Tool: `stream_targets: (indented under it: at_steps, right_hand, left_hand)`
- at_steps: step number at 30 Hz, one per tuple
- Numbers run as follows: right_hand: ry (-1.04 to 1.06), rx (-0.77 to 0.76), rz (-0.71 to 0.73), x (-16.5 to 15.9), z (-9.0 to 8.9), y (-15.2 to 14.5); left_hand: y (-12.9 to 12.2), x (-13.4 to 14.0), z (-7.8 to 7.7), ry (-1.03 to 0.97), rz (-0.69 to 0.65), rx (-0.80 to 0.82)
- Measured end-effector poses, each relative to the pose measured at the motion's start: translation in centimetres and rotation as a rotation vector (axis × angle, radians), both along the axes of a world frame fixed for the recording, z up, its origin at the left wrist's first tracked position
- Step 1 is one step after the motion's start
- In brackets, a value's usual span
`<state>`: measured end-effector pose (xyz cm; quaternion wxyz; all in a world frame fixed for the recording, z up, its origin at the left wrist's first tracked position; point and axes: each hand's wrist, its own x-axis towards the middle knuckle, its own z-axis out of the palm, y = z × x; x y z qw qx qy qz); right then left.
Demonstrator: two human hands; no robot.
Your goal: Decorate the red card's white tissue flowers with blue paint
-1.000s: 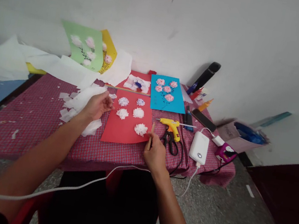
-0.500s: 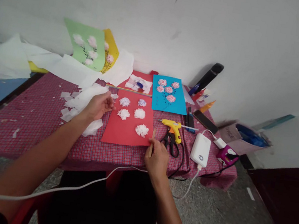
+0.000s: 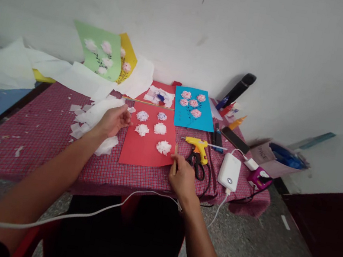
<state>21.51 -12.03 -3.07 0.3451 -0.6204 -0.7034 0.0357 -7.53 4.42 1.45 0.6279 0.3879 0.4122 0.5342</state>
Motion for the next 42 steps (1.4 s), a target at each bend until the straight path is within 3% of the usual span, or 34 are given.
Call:
stream_targets:
  at_steps: [8, 32, 42]
  right_hand:
    - [-0.034, 0.117, 0.061, -0.5, -1.0, -0.6]
    - [-0.069, 0.069, 0.078, -0.2, -0.6, -0.8]
    - [-0.066, 0.129, 0.061, -0.2, 0.1, -1.1]
  left_hand:
    - [0.3, -0.1, -0.6, -0.004, 0.002, 0.033]
    - [0.1, 0.0, -0.9, 0.012, 0.036, 0.056]
    - [-0.2, 0.1, -0.4, 0.007, 0.025, 0.051]
